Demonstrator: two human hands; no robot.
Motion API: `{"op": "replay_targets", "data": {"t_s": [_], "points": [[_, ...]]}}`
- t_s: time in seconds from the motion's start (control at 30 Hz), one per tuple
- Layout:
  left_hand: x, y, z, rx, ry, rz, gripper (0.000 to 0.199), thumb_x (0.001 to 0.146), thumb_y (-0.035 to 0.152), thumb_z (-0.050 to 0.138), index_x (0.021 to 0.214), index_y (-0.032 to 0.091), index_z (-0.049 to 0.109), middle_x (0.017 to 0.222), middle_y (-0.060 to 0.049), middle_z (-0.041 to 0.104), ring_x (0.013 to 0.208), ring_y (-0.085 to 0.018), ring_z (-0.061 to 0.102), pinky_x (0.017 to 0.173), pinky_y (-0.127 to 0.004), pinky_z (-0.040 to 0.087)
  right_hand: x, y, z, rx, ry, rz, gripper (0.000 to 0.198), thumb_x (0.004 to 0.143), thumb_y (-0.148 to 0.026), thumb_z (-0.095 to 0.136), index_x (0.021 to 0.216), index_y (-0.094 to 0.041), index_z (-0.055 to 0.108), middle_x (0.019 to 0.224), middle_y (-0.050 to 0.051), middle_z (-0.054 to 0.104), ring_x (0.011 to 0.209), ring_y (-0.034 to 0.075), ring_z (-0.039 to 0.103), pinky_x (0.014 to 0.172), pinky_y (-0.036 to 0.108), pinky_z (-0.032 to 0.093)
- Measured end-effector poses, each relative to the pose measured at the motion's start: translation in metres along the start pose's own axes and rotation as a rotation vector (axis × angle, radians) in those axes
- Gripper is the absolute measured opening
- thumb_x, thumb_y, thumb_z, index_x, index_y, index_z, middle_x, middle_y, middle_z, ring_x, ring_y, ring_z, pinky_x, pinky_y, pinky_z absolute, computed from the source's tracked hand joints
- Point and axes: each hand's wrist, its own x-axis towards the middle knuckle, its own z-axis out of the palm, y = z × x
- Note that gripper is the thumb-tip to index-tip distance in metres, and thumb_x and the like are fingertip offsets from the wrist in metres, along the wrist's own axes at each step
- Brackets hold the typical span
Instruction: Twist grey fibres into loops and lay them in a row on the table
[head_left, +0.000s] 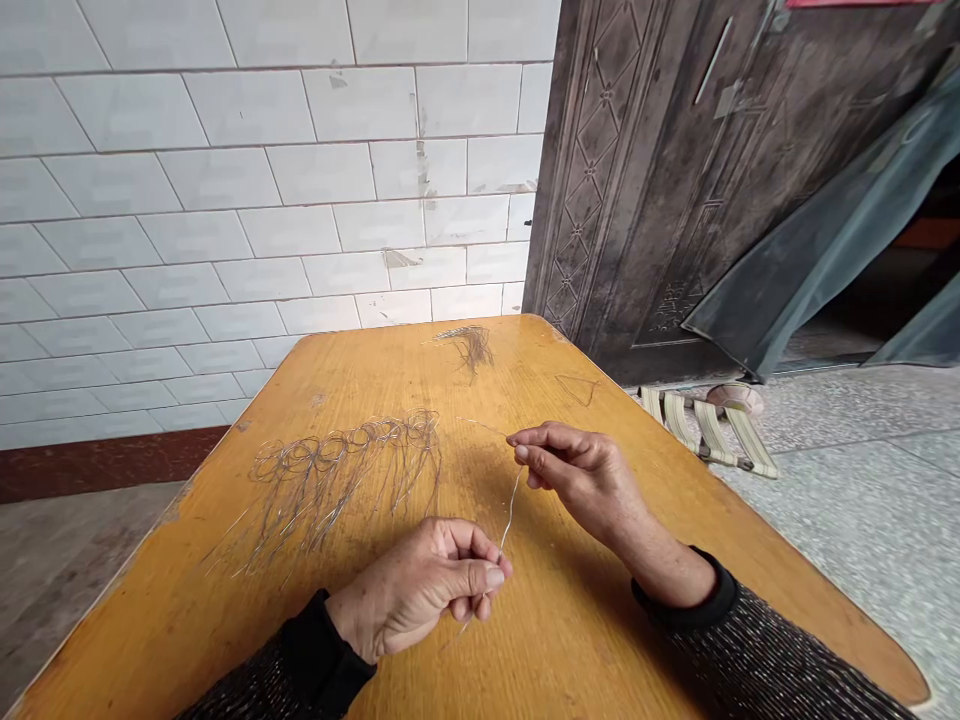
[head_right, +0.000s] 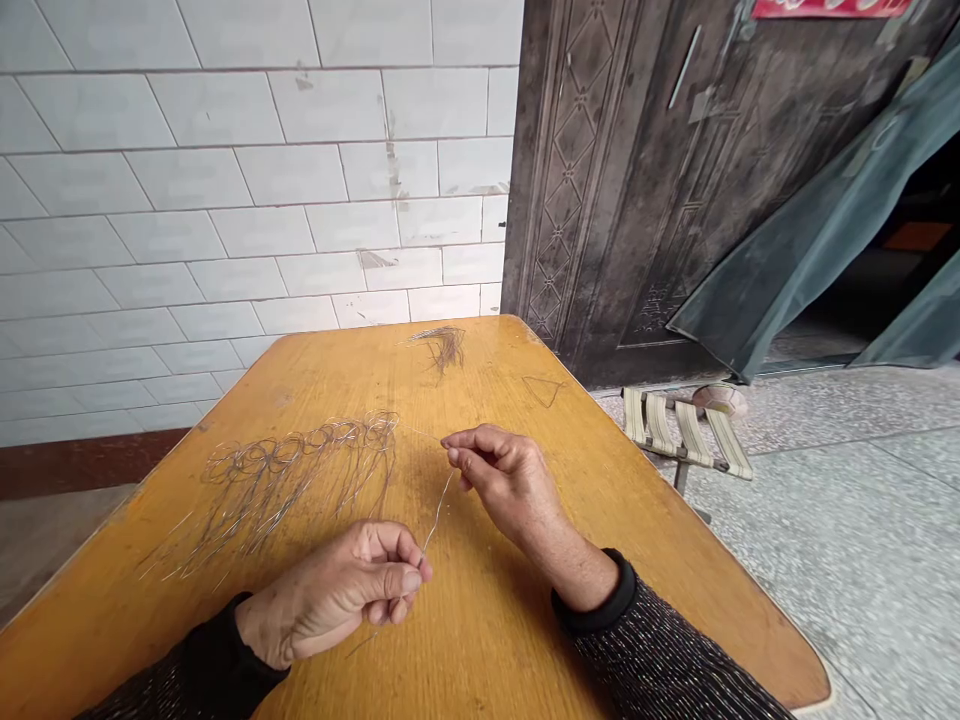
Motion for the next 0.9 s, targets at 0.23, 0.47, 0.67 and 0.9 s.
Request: {"op": "replay_targets", "data": {"t_s": [0.23, 0.47, 0.67, 0.9], "points": [[-0.001, -0.001, 0.000, 0.000, -0.082, -0.060, 0.022, 0.061, 0.024, 0.072, 0.072, 0.013, 0.056, 0.056, 0.003, 0.056, 0.046, -0.006, 0.048, 0.043, -0.019, 0.031, 0.003, 0.000, -0.003, 0.035, 0.034, 0.001, 0.015, 0.069, -0.028, 0.063, 0.075, -0.015, 0.068, 0.061, 0.001, 0.061, 0.046, 0.008, 0.050, 0.045, 0.023, 0.040], [-0.001, -0.004, 0.001, 0.031, -0.095, -0.049, 0.022, 0.061, 0.025, 0.071, 0.069, 0.014, 0.054, 0.052, 0.003, 0.054, 0.044, -0.006, 0.048, 0.042, -0.019, 0.032, 0.007, 0.001, -0.006, 0.039, 0.031, 0.038, 0.016, 0.068, -0.029, 0.063, 0.074, -0.015, 0.067, 0.056, 0.000, 0.059, 0.045, 0.008, 0.050, 0.045, 0.023, 0.040], [-0.001, -0.002, 0.000, -0.045, -0.107, 0.002, 0.022, 0.064, 0.025, 0.071, 0.075, 0.012, 0.056, 0.060, 0.003, 0.053, 0.052, -0.006, 0.050, 0.050, -0.020, 0.036, 0.006, -0.001, -0.001, 0.127, -0.053, 0.115, 0.030, 0.071, -0.034, 0.062, 0.092, -0.012, 0.061, 0.056, -0.003, 0.054, 0.042, 0.006, 0.048, 0.041, 0.020, 0.036], [-0.002, 0.003, -0.002, 0.046, -0.051, 0.051, 0.028, 0.074, 0.037, 0.062, 0.086, 0.012, 0.058, 0.078, -0.004, 0.057, 0.069, -0.012, 0.056, 0.062, -0.024, 0.041, 0.001, -0.004, 0.007, 0.172, -0.123, 0.124, 0.028, 0.073, -0.040, 0.058, 0.075, -0.012, 0.059, 0.057, -0.003, 0.052, 0.039, 0.004, 0.045, 0.040, 0.019, 0.034]]}}
